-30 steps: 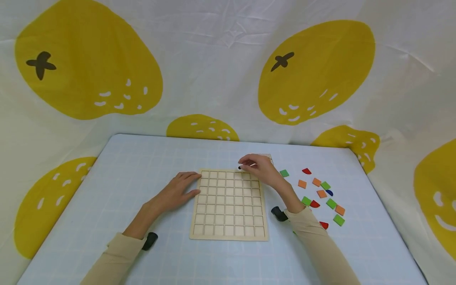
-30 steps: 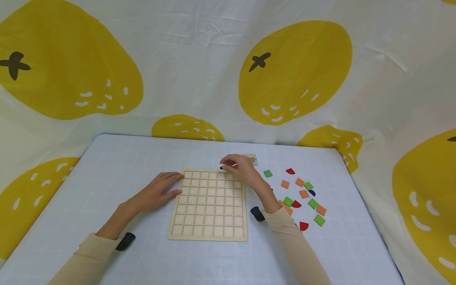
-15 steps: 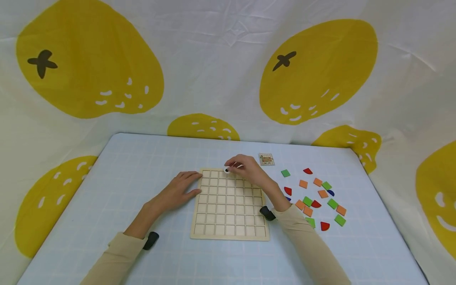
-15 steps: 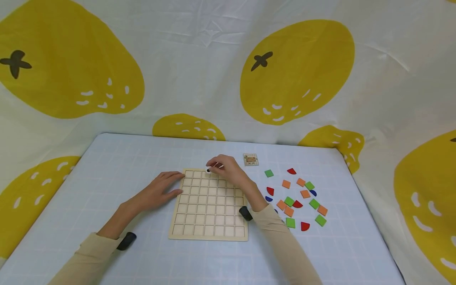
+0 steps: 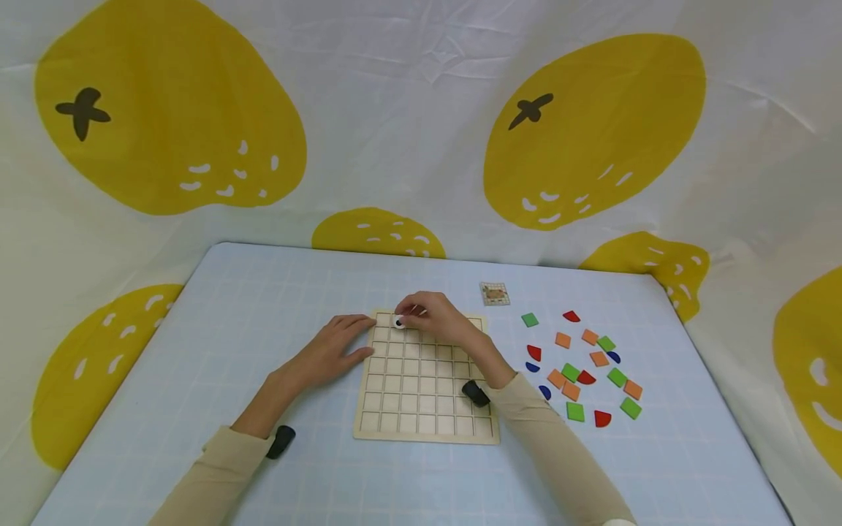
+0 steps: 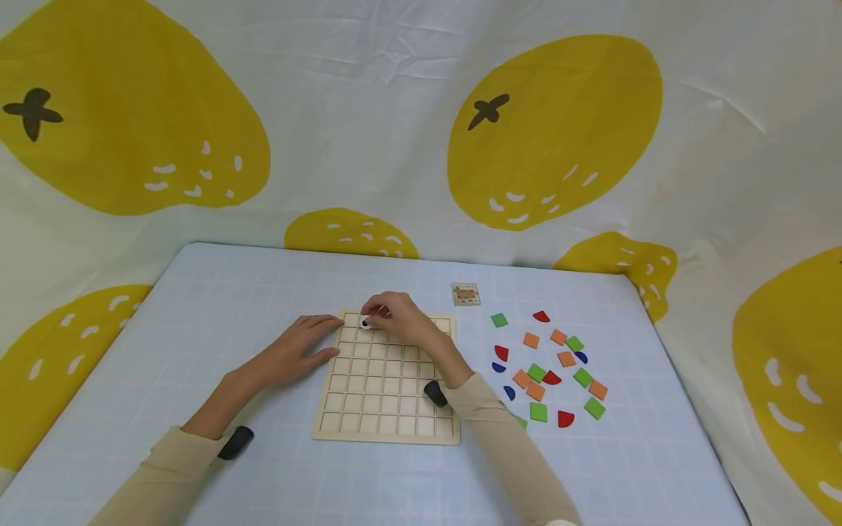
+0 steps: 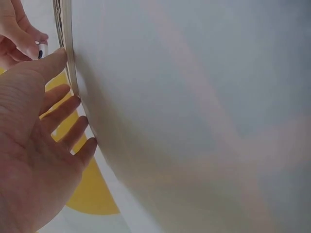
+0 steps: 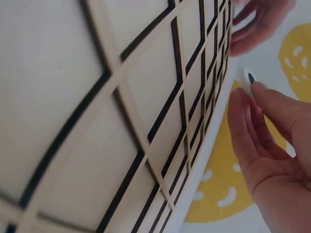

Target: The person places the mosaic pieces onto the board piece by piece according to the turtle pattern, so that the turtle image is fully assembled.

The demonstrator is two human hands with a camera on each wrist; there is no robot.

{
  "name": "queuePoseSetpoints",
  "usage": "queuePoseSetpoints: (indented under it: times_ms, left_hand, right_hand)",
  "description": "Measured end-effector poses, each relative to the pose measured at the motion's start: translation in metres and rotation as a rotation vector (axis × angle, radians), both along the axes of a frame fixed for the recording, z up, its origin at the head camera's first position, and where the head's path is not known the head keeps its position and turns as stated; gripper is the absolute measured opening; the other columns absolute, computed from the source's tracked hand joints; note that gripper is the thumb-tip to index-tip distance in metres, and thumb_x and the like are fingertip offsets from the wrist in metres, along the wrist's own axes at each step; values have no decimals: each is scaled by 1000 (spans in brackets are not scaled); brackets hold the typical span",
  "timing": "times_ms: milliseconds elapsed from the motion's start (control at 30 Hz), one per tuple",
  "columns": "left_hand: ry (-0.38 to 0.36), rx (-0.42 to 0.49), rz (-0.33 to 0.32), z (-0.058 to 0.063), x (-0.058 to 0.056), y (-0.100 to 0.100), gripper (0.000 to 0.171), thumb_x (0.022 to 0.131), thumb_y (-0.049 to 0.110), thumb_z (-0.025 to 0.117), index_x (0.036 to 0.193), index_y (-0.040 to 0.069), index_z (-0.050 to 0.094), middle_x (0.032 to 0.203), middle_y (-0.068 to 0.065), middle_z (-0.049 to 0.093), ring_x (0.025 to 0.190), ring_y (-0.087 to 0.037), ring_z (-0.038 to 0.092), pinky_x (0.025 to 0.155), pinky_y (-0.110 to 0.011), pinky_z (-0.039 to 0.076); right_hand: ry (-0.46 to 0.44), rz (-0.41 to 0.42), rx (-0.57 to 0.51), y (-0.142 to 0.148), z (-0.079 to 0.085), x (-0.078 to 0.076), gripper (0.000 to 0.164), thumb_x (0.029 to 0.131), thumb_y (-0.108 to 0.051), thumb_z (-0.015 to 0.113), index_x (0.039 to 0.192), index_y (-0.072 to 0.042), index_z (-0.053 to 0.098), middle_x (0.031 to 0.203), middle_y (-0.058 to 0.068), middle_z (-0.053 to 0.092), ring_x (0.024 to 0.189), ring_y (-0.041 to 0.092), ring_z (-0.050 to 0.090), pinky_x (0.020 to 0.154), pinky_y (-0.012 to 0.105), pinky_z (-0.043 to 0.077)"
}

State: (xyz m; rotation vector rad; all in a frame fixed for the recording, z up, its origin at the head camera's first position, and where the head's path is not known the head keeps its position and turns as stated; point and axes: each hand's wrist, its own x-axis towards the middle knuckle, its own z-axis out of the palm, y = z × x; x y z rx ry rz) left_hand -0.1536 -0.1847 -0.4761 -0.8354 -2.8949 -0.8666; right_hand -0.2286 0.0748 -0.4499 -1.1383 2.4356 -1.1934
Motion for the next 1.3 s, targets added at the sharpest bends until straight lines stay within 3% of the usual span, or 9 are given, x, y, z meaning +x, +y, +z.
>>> queuePoseSetpoints:
  times_ms: [467,600,767,1000,1300]
  left_hand:
    - [-7,4,1,-2,0,1,53,100,22,70,146,1,53,146,-18,54,137,-39,46,112,-58,38]
    - [-16,14,-2,-1,0,1,53,100,22,70,147,2,53,147,-18,54,137,-38,45,112,-58,38]
    - [-13,13,1,0,1,1,53,100,22,70,146,1,54,147,-19,54,137,-39,46,112,-59,38]
    - [-26,9,3,1,1,2,54,100,22,70,147,2,53,147,-18,53,138,-39,45,113,-58,38]
    - [-21,11,5,-2,0,0,54,100,22,70,146,0,53,148,-19,53,139,-39,45,113,-58,38]
  right_hand:
    - [-5,69,18,-28,-6,3,12,97,0,68,108,4,71,100,10,72,89,14,68,82,25,55]
    - [-32,61,37,-34,-6,4,13,98,-1,67,109,4,71,101,11,72,89,15,67,82,25,55]
    - [-2,43,73,-38,-5,6,10,98,0,68,106,4,71,99,10,72,87,14,67,79,23,54]
    - [-32,1,135,-41,-3,6,10,98,-2,67,107,2,73,103,12,72,93,21,69,82,26,54]
    - [-5,1,144,-26,2,14,14,102,-6,63,111,2,71,106,11,70,97,23,68,84,29,55]
